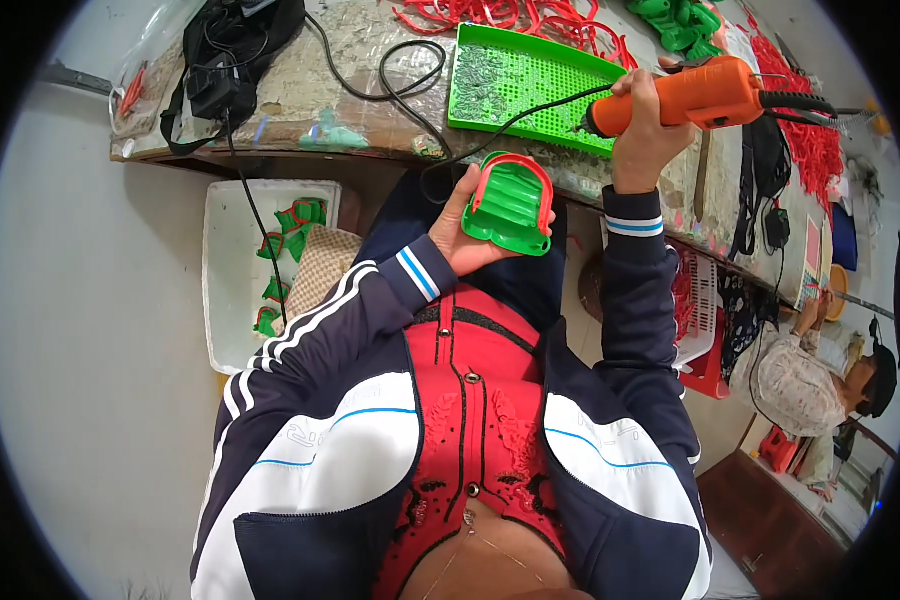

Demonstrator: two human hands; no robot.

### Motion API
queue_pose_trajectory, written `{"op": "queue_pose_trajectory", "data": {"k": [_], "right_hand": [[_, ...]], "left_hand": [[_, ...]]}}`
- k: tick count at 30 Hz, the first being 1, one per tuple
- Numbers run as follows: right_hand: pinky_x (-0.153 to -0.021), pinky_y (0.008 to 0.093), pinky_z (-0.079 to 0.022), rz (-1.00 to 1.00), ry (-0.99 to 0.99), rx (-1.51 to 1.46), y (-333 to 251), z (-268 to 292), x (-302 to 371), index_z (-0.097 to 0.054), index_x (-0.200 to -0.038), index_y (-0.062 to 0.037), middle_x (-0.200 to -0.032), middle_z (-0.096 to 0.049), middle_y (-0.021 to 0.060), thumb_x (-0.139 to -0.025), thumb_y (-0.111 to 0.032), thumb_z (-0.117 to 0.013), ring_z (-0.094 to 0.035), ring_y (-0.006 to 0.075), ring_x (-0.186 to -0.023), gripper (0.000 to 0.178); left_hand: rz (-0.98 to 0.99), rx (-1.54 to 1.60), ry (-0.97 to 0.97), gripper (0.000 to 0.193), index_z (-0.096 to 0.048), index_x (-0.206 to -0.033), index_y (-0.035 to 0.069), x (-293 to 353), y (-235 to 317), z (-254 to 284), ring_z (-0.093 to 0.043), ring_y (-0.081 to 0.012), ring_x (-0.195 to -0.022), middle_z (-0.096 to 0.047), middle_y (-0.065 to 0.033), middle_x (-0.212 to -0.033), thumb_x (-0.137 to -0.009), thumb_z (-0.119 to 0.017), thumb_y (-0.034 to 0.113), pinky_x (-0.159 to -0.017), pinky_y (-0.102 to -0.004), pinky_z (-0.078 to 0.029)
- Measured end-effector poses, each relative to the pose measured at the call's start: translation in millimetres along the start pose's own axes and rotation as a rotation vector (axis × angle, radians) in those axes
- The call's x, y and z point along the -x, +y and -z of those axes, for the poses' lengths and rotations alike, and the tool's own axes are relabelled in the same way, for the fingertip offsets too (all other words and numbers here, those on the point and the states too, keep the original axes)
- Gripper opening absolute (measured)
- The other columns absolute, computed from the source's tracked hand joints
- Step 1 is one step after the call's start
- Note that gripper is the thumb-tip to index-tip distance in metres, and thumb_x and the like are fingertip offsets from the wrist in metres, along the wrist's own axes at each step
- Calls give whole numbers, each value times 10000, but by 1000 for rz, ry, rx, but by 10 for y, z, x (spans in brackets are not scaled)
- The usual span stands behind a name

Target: Assemble green plastic parts and red mesh using a handheld glue gun at a factory workbench.

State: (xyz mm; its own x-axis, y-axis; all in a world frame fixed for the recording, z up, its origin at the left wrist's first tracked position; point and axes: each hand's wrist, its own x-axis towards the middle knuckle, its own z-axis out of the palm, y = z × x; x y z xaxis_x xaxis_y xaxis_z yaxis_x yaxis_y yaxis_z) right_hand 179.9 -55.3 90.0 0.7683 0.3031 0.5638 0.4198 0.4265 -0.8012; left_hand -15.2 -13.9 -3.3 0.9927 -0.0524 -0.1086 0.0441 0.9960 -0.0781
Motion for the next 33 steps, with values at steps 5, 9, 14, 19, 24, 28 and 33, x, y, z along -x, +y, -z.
{"op": "queue_pose_trajectory", "data": {"k": [5, 9, 14, 19, 24, 28, 33], "right_hand": [[-653, 315, -483, -16, 5, 27, 27, -3, 19, -438, -1070, 48, -713, -557, 110, -819, 37, -575, -569, 179, -625, 286], [-655, 313, -482, -14, 8, 30, 70, 9, 32, -438, -1068, 51, -709, -557, 111, -819, 37, -575, -569, 179, -626, 285], [-658, 314, -482, -14, 7, 36, 81, -4, 36, -438, -1076, 58, -709, -559, 111, -823, 32, -572, -568, 178, -627, 288], [-663, 314, -481, -6, -18, 26, 90, -11, 40, -441, -1079, 58, -712, -564, 112, -825, 29, -574, -569, 176, -633, 289], [-666, 315, -482, -17, -26, 35, 65, -38, 58, -443, -1082, 55, -719, -567, 113, -830, 25, -574, -568, 173, -635, 286], [-664, 313, -483, -9, -26, 40, 71, -42, 67, -443, -1079, 51, -714, -569, 119, -830, 18, -578, -568, 176, -633, 285], [-657, 318, -485, -13, -12, 62, 19, -62, 91, -439, -1078, 53, -708, -572, 125, -819, 28, -573, -567, 187, -633, 292]], "left_hand": [[-18, -54, -68, 784, -323, -1404, 147, -52, -9, 8, -468, -374, -1205, -468, -196, -1308, -812, -562, 602, -969, -513, -420], [-34, -67, -30, 783, -318, -1405, 145, -44, -16, 2, -494, -382, -1170, -474, -207, -1297, -815, -561, 599, -957, -519, -428], [0, -83, -54, 782, -314, -1401, 128, -44, -7, 47, -526, -395, -1114, -484, -194, -1285, -816, -582, 572, -949, -524, -433], [-28, -53, -25, 747, -363, -1366, 115, -61, -10, 23, -512, -409, -1130, -496, -189, -1265, -806, -619, 539, -949, -530, -430], [-48, -20, -29, 710, -406, -1335, 104, -69, 17, 52, -508, -425, -1132, -508, -195, -1248, -805, -634, 517, -949, -530, -432], [-32, -49, -22, 690, -404, -1337, 107, -43, 47, 25, -519, -419, -1120, -511, -198, -1244, -816, -626, 502, -946, -530, -436], [-75, -82, -9, 673, -410, -1331, 116, -36, 36, 39, -542, -406, -1092, -517, -220, -1229, -820, -623, 498, -935, -530, -445]]}}
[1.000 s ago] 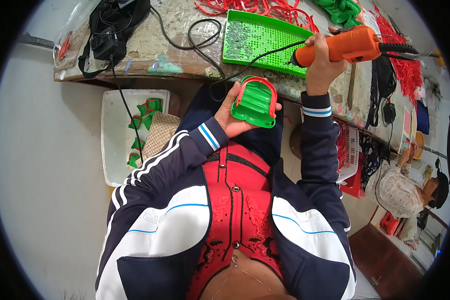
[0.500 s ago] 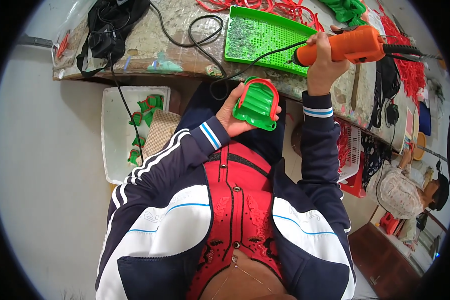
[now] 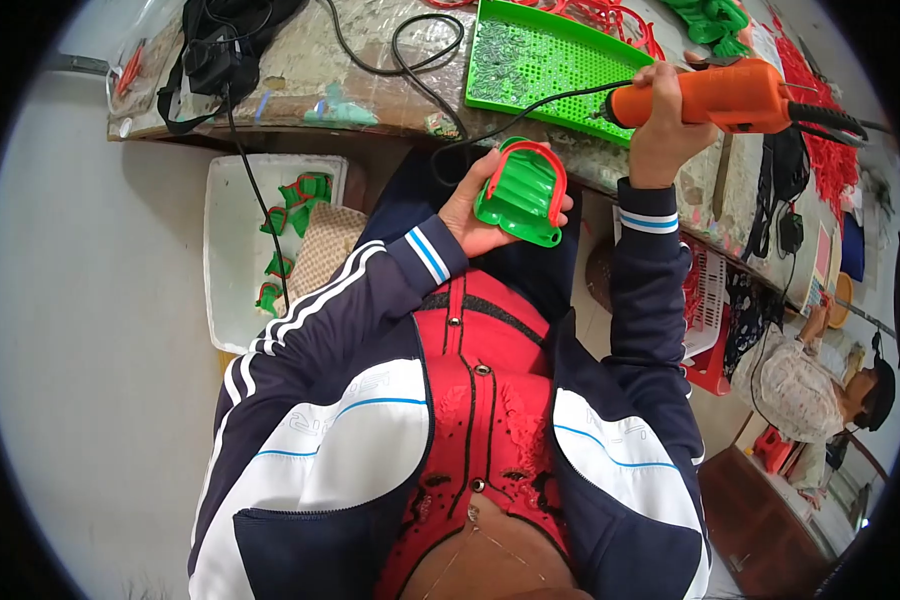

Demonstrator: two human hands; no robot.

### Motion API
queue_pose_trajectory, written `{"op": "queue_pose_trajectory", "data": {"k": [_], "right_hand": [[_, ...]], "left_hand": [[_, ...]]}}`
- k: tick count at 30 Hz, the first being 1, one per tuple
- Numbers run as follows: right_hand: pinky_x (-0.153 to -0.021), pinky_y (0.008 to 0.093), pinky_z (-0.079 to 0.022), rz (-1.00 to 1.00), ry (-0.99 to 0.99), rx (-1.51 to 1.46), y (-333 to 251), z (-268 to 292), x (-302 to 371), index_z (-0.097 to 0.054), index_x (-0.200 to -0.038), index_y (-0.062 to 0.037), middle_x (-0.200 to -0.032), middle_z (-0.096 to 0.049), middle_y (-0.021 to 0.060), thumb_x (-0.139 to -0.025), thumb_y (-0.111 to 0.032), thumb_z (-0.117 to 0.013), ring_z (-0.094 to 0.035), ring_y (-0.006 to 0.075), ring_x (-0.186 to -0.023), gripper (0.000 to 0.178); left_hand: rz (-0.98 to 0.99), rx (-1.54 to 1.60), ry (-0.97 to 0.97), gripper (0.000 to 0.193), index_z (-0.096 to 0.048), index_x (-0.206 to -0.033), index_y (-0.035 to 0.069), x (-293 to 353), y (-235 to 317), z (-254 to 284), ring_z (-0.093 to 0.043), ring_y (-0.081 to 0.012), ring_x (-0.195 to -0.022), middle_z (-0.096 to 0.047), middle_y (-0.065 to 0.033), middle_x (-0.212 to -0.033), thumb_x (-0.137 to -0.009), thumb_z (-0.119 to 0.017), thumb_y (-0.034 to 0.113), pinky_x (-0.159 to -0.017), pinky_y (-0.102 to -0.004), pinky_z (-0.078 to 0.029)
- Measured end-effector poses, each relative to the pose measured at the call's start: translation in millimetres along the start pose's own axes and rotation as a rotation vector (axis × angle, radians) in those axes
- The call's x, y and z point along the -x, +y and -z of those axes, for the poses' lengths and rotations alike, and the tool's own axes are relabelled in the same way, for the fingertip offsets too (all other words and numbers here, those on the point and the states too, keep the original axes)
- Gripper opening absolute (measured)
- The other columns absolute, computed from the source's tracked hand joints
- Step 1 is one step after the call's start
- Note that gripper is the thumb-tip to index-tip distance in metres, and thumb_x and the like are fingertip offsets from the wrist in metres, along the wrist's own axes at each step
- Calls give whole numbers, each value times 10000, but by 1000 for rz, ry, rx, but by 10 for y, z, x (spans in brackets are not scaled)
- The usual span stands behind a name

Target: Assemble green plastic parts and red mesh using a handheld glue gun at a factory workbench.

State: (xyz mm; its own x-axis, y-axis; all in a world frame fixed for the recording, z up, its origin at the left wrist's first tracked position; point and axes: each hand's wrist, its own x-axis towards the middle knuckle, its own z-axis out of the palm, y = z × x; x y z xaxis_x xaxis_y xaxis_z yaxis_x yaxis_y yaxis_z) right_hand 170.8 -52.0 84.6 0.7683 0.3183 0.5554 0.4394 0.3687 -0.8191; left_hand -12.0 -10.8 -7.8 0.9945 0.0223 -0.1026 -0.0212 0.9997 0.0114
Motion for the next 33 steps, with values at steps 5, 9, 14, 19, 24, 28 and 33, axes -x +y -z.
{"op": "queue_pose_trajectory", "data": {"k": [5, 9, 14, 19, 24, 28, 33], "right_hand": [[-666, 344, -481, 86, 29, -41, -202, -29, 0, -456, -1059, 49, -705, -558, 118, -791, 35, -566, -550, 210, -641, 289], [-682, 384, -473, 65, 22, -115, -478, -41, 76, -475, -990, 42, -721, -545, 124, -784, -15, -565, -539, 232, -654, 231], [-685, 339, -416, -70, -52, -201, -840, -41, 314, -466, -1032, 11, -723, -486, 84, -802, -90, -526, -461, 191, -683, 258], [-670, 338, -414, -164, -77, -216, -913, -6, 523, -441, -1102, 9, -713, -479, 83, -803, -83, -514, -455, 186, -675, 322], [-667, 348, -417, -169, -78, -187, -930, 37, 591, -416, -1131, 14, -715, -484, 90, -802, -81, -518, -460, 202, -660, 357], [-665, 353, -419, -173, -83, -178, -938, 64, 622, -414, -1134, 11, -718, -488, 91, -804, -77, -517, -465, 206, -660, 356], [-665, 345, -421, -167, -64, -213, -925, 67, 612, -422, -1128, 10, -728, -496, 93, -814, -82, -529, -475, 199, -672, 344]], "left_hand": [[31, 28, 19, 660, -426, -1319, 121, 23, 46, 74, -553, -401, -1076, -524, -230, -1215, -815, -631, 495, -932, -528, -447], [-10, -20, 24, 650, -446, -1305, 119, 20, 38, 93, -544, -408, -1086, -526, -229, -1211, -809, -642, 491, -935, -533, -443], [-11, -56, 16, 700, -452, -1284, 61, 30, 47, 83, -533, -415, -1099, -515, -263, -1213, -783, -666, 500, -951, -525, -434], [-21, -32, 34, 715, -456, -1273, 49, 34, -1, 62, -533, -424, -1093, -521, -257, -1205, -772, -673, 511, -963, -522, -427], [-43, -64, 11, 683, -458, -1273, 79, 66, 0, 50, -539, -412, -1084, -534, -226, -1196, -780, -669, 501, -961, -523, -431], [-56, -75, -16, 676, -457, -1270, 81, 42, -7, 90, -546, -401, -1076, -539, -212, -1188, -783, -666, 500, -956, -520, -437], [-61, -57, -36, 634, -459, -1270, 88, 42, 1, 103, -535, -391, -1094, -541, -196, -1192, -803, -661, 466, -957, -516, -437]]}}
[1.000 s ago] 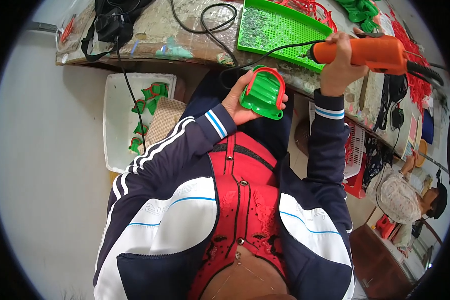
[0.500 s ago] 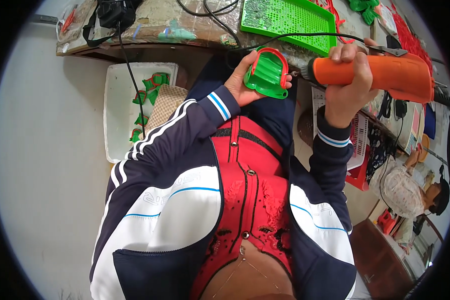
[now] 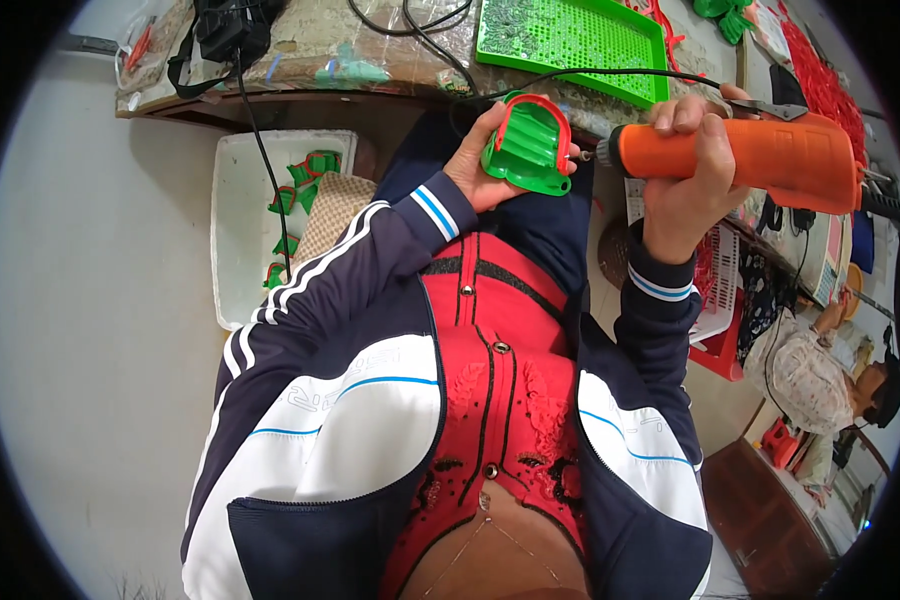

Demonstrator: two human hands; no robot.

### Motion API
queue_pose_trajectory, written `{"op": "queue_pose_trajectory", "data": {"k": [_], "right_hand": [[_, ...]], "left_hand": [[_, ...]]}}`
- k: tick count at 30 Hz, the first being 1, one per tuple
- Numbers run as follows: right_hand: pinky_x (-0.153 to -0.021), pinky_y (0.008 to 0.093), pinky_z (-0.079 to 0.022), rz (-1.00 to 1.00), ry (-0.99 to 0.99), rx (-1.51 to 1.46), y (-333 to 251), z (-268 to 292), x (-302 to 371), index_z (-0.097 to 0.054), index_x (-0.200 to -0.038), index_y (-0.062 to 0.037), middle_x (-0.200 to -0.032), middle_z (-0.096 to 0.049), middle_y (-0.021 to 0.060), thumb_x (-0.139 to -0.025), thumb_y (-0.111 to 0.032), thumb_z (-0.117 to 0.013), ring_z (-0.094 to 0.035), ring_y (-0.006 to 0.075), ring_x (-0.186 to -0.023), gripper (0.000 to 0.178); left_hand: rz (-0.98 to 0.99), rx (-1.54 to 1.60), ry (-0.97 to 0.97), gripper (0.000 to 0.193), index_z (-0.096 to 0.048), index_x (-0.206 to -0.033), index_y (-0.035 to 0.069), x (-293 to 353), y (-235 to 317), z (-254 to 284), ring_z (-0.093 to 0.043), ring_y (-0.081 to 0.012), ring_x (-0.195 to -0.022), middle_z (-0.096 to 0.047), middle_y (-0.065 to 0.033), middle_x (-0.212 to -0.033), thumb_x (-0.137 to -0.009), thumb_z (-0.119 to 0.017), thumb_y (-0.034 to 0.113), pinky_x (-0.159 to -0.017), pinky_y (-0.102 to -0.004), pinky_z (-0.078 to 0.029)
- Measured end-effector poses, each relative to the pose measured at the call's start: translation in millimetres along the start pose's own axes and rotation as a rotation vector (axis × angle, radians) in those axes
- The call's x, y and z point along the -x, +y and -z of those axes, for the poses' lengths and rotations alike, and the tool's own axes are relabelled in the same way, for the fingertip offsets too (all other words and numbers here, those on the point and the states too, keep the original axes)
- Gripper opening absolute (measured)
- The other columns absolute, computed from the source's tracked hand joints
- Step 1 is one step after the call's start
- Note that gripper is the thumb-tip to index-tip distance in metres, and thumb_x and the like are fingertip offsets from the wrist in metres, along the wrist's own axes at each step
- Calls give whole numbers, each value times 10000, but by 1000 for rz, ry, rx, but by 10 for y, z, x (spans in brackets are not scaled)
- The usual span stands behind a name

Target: Assemble green plastic parts and red mesh using a handheld glue gun at a factory workbench.

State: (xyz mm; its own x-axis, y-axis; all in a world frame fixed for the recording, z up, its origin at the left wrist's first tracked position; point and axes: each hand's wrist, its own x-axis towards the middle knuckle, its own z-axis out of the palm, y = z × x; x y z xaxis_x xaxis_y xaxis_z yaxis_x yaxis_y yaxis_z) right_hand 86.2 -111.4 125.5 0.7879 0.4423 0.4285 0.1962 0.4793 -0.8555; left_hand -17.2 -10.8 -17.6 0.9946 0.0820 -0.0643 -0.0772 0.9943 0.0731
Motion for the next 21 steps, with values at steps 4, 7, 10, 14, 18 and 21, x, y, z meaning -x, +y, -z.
{"op": "queue_pose_trajectory", "data": {"k": [4, 7, 10, 14, 18, 21], "right_hand": [[-666, 337, -427, 45, 11, -11, -27, 10, -102, -421, -1126, 18, -732, -499, 93, -814, -58, -537, -479, 188, -680, 342], [-673, 336, -441, 81, 19, 3, 102, 40, -219, -416, -1127, 30, -738, -515, 102, -816, -10, -530, -492, 185, -684, 334], [-675, 337, -463, 125, 3, 86, 278, 84, -306, -422, -1119, 48, -746, -532, 109, -817, 25, -532, -520, 188, -681, 322], [-659, 319, -487, 165, 9, 188, 460, 97, -384, -439, -1102, 68, -759, -554, 109, -821, 26, -558, -563, 181, -651, 308], [-660, 299, -486, 144, 12, 189, 580, 101, -419, -442, -1105, 66, -734, -562, 106, -814, 43, -569, -569, 166, -652, 318], [-662, 291, -485, 119, 15, 199, 618, 102, -424, -443, -1105, 65, -718, -564, 98, -815, 41, -576, -571, 160, -651, 320]], "left_hand": [[-11, 11, 37, 611, -465, -1268, 92, 13, -7, -18, -528, -390, -1104, -536, -201, -1199, -811, -658, 450, -957, -515, -436], [-7, -4, 39, 619, -468, -1262, 76, 51, 32, -25, -535, -377, -1099, -536, -210, -1196, -811, -657, 455, -961, -514, -435], [18, 2, 51, 644, -466, -1261, 61, 80, 41, 27, -538, -383, -1092, -538, -211, -1196, -803, -660, 469, -960, -508, -435], [33, -1, 49, 689, -453, -1278, 43, 100, 52, 58, -525, -417, -1102, -520, -256, -1210, -800, -649, 498, -965, -510, -426], [24, 30, 77, 699, -447, -1285, 40, 102, 55, 75, -516, -428, -1113, -509, -279, -1213, -802, -642, 507, -975, -515, -414], [35, 14, 45, 701, -445, -1293, 56, 99, 65, 79, -504, -422, -1133, -506, -257, -1230, -798, -647, 509, -983, -519, -406]]}}
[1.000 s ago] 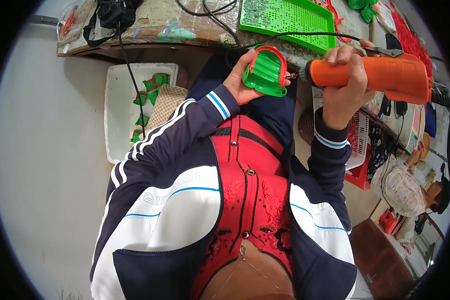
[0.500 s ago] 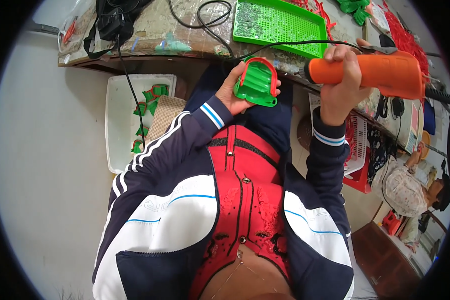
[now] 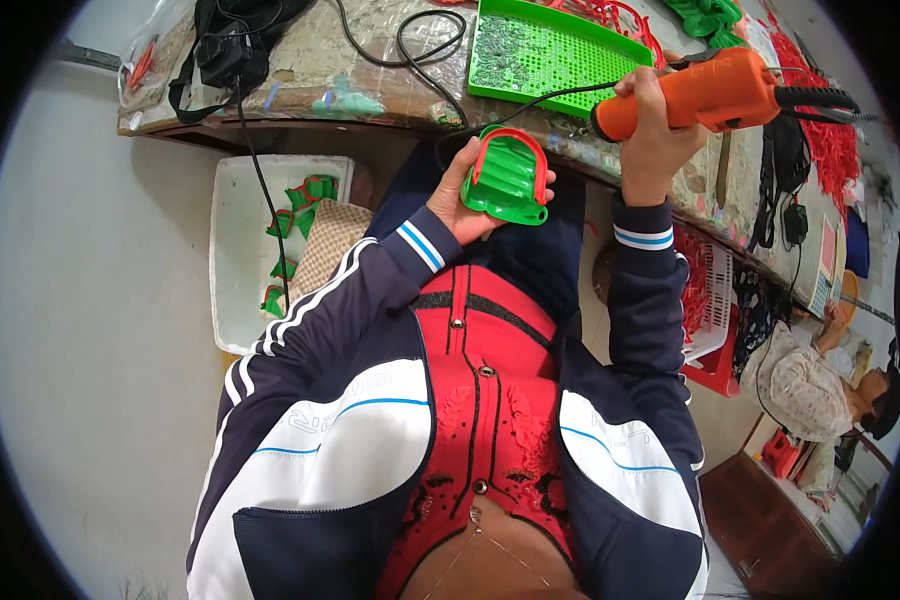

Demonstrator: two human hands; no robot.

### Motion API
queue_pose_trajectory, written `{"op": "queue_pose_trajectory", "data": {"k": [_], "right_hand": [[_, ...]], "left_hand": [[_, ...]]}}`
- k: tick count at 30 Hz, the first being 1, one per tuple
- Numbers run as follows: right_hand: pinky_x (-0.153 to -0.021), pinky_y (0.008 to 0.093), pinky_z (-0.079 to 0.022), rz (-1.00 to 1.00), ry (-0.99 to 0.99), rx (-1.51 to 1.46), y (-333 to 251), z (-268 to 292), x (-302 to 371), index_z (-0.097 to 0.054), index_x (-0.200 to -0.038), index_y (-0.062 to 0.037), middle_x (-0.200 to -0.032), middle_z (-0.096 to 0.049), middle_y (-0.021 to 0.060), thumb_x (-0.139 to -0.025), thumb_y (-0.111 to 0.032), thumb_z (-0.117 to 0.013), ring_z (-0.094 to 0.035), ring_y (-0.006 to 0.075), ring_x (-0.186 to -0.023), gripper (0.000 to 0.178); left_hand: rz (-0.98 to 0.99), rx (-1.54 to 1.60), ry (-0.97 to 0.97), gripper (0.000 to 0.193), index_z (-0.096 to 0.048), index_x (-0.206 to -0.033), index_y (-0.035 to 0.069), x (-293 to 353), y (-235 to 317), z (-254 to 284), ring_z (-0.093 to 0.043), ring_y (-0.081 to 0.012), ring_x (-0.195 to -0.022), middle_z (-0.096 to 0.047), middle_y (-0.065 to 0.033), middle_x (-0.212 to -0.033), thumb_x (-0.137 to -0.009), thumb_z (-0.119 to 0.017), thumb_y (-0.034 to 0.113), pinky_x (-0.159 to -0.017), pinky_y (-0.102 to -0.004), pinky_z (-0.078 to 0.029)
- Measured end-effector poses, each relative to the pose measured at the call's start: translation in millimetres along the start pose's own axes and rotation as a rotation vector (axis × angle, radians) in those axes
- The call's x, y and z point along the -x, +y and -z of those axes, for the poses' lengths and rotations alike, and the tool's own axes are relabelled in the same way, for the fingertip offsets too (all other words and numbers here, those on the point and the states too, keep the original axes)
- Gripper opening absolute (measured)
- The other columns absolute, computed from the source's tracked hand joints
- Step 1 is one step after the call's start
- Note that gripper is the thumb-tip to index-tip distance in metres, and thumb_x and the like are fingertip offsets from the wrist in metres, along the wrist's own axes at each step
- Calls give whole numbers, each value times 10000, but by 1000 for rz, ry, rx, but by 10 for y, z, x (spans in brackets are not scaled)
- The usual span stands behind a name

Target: Assemble green plastic parts and red mesh using a handheld glue gun at a factory workbench.

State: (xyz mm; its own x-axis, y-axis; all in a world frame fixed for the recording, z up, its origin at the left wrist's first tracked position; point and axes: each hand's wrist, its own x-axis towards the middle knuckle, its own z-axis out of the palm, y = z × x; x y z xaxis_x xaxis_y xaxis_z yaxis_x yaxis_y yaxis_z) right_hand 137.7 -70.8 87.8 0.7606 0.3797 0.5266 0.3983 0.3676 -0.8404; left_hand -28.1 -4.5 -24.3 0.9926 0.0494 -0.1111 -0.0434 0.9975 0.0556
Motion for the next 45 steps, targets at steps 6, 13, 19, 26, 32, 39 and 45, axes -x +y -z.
{"op": "queue_pose_trajectory", "data": {"k": [6, 13, 19, 26, 32, 39, 45], "right_hand": [[-660, 284, -485, -31, -31, 61, 63, 6, 43, -451, -1102, 64, -710, -576, 83, -817, 23, -590, -579, 151, -641, 320], [-663, 288, -491, -56, -26, 52, 60, -30, 79, -461, -1106, 66, -725, -595, 85, -815, 2, -607, -586, 147, -641, 332], [-653, 301, -492, -21, 3, -10, 32, -8, 66, -452, -1105, 66, -737, -583, 105, -803, 26, -599, -581, 170, -639, 338], [-678, 339, -468, -23, 38, -181, -140, -7, -71, -442, -1113, 40, -724, -532, 110, -825, -30, -549, -524, 213, -664, 315], [-686, 339, -469, 45, -10, -238, -347, -262, -175, -425, -1122, 31, -729, -539, 105, -816, -12, -566, -530, 203, -661, 340], [-732, 313, -486, 20, -83, -20, -268, -516, -304, -421, -1099, 30, -780, -575, 89, -791, 52, -589, -577, 159, -708, 351], [-801, 263, -481, 115, -166, -50, -202, -658, -404, -457, -1070, 20, -869, -675, 102, -742, 53, -655, -627, 143, -809, 385]], "left_hand": [[-93, -27, 24, 712, -436, -1305, 91, 8, -5, -154, -492, -397, -1157, -510, -200, -1249, -781, -662, 517, -979, -530, -408], [-190, -198, -117, 819, -395, -1318, 8, 11, 334, -395, -503, -401, -1146, -474, -258, -1273, -793, -582, 607, -980, -481, -419], [-229, -113, -81, 829, -405, -1311, 0, 33, 386, -273, -505, -399, -1145, -477, -260, -1266, -787, -579, 618, -972, -475, -427], [-240, -86, -102, 839, -410, -1304, -8, 33, 468, -275, -513, -393, -1135, -476, -261, -1268, -783, -570, 630, -954, -470, -445], [-284, -65, -189, 814, -420, -1304, 9, 4, 724, -412, -516, -385, -1133, -469, -255, -1281, -787, -575, 618, -962, -479, -437], [-542, -235, -199, 809, -347, -1372, 49, -170, 998, -932, -440, -341, -1229, -376, -228, -1382, -813, -570, 589, -1016, -500, -376], [-671, -372, -220, 793, -336, -1380, 56, -320, 1080, -1278, -404, -341, -1264, -363, -233, -1394, -829, -553, 584, -1052, -487, -336]]}}
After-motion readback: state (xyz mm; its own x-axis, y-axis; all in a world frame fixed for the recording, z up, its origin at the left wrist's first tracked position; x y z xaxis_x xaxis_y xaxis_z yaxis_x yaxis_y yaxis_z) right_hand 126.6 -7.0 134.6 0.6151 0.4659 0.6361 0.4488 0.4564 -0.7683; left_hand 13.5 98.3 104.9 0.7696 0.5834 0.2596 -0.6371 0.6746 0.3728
